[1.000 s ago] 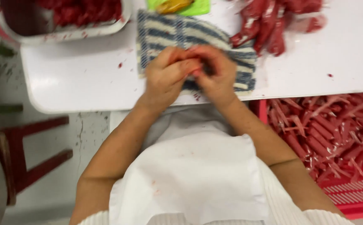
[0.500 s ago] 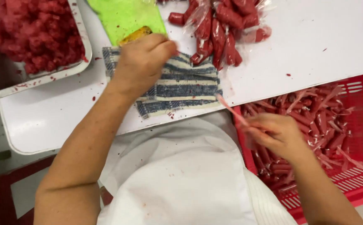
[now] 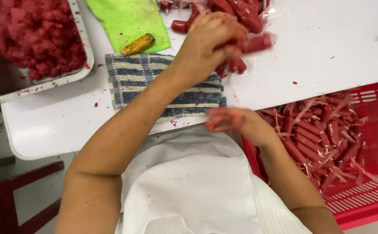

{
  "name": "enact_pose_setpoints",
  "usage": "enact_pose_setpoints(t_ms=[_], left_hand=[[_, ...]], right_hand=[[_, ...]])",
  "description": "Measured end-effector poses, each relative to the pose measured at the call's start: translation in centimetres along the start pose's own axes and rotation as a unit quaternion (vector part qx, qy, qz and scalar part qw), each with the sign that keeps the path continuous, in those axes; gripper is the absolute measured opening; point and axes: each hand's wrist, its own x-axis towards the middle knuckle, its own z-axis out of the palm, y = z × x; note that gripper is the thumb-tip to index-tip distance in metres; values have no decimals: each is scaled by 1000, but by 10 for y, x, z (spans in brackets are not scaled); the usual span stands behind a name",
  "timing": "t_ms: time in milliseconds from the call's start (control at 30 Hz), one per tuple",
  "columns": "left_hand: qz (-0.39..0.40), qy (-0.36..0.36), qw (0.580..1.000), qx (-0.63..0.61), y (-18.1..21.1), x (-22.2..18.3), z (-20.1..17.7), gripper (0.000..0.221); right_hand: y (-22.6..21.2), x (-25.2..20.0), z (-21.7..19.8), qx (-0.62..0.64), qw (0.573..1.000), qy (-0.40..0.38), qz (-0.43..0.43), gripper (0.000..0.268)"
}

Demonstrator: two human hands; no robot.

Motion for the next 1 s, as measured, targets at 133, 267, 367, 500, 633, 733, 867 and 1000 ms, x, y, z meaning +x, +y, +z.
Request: enact_pose_setpoints(t_ms=[133, 267, 367, 500, 633, 733, 867, 1000], left_hand=[[117, -44, 988, -91, 39, -59, -48, 9], [28, -18, 998, -60, 40, -124, -57, 16], [-165, 69, 870, -459, 35, -156, -63, 65], [-244, 56, 800, -544, 42, -157, -42, 55], [-255, 8, 939, -229, 45, -152, -64, 37], [-229, -32, 956, -179, 44, -156, -83, 24], [-189, -60, 965, -173, 54, -153, -97, 14], [-226, -50, 953, -196, 55, -155, -96, 29]], right_hand=[[-33, 60, 24, 474, 877, 27, -66, 85], [-34, 97, 31, 604, 773, 80, -176, 19], [-69, 108, 60, 454, 844, 127, -256, 25], [-81, 122, 94, 368, 865, 164, -300, 27], [-65, 114, 67, 181, 890, 142, -393, 26], [-93, 73, 50, -242, 855, 227, -399, 68], [-122, 60, 67, -790, 549, 33, -270, 39], [-106, 70, 68, -831, 470, 27, -297, 22]])
